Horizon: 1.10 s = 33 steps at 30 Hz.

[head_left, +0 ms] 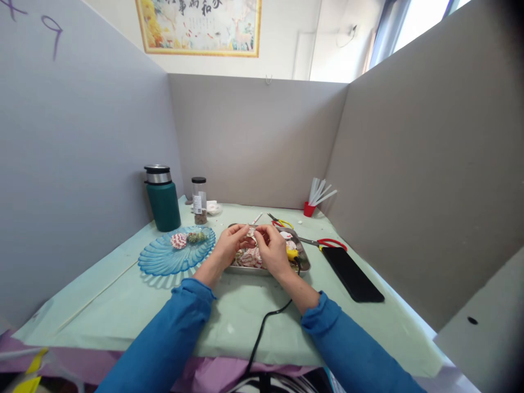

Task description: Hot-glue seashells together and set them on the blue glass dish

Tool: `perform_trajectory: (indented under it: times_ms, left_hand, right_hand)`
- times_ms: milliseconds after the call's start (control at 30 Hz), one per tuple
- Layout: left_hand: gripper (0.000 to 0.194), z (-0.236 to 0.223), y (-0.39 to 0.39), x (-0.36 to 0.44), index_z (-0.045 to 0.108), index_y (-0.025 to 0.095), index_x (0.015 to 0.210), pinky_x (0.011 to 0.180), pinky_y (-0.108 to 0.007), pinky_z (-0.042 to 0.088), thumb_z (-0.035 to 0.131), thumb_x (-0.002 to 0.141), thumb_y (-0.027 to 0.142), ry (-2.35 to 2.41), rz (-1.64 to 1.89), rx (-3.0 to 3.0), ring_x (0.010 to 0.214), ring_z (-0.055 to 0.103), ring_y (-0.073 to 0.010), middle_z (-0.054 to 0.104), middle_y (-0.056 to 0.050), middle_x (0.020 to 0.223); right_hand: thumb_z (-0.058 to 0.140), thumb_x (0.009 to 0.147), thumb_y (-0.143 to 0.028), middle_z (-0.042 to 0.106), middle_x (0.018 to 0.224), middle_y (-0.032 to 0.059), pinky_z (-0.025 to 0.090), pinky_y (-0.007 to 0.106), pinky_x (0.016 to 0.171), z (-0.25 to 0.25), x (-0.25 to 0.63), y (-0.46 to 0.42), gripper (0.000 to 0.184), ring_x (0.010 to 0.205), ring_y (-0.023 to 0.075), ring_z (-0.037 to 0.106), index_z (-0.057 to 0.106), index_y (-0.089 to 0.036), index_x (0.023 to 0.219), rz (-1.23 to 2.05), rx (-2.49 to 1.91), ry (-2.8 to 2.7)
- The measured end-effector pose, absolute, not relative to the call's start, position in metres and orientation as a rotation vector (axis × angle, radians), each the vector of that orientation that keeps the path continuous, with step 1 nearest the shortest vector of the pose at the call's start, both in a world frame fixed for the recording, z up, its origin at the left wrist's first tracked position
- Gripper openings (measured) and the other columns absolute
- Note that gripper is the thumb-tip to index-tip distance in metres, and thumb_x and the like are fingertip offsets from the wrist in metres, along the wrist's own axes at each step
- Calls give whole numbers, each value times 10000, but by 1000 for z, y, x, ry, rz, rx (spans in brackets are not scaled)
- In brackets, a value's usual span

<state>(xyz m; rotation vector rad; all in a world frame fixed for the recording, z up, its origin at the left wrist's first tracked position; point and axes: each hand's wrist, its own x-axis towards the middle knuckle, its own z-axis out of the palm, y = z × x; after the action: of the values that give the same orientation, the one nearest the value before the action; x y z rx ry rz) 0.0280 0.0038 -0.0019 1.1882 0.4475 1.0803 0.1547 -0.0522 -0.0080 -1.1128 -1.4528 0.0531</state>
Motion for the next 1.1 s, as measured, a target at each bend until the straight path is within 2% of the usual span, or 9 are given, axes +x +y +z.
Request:
perform_trajectory:
  times_ms: [500, 767, 933, 1100]
  left_hand:
    - [308, 0, 1, 28, 622, 111, 716, 581, -258, 521, 767, 654, 376, 491, 1087, 1222, 524, 609, -114, 597, 11, 604]
    - [334, 2, 0, 29, 650, 97, 778, 609, -269, 534, 757, 668, 394, 478, 1060, 1194, 569, 634, -130, 632, -22, 643]
    - [334, -1, 2, 29, 659, 104, 848, 616, -281, 539, 781, 639, 335, 473, 1079, 1175, 597, 653, -146, 666, -36, 710]
    - [292, -2, 3, 30, 659, 113, 833, 638, -283, 535, 783, 632, 284, 471, 1123, 1164, 619, 654, -143, 670, -33, 740]
  right_hand:
    - [510, 863, -250, 572, 715, 0, 395, 239, 614, -8, 156, -52, 144, 656, 134, 522, 576, -181, 755, 75, -1119, -1423]
    - [506, 860, -245, 583, 724, 5, 398, 242, 620, -8, 156, -50, 143, 664, 138, 532, 569, -183, 747, 62, -1139, -1399]
    - [516, 848, -239, 591, 733, 10, 407, 248, 625, -7, 157, -50, 125, 670, 144, 539, 576, -184, 753, 60, -1142, -1400]
    - [516, 843, -233, 606, 752, 15, 421, 257, 638, -7, 156, -51, 113, 687, 150, 553, 588, -187, 769, 66, -1140, -1401]
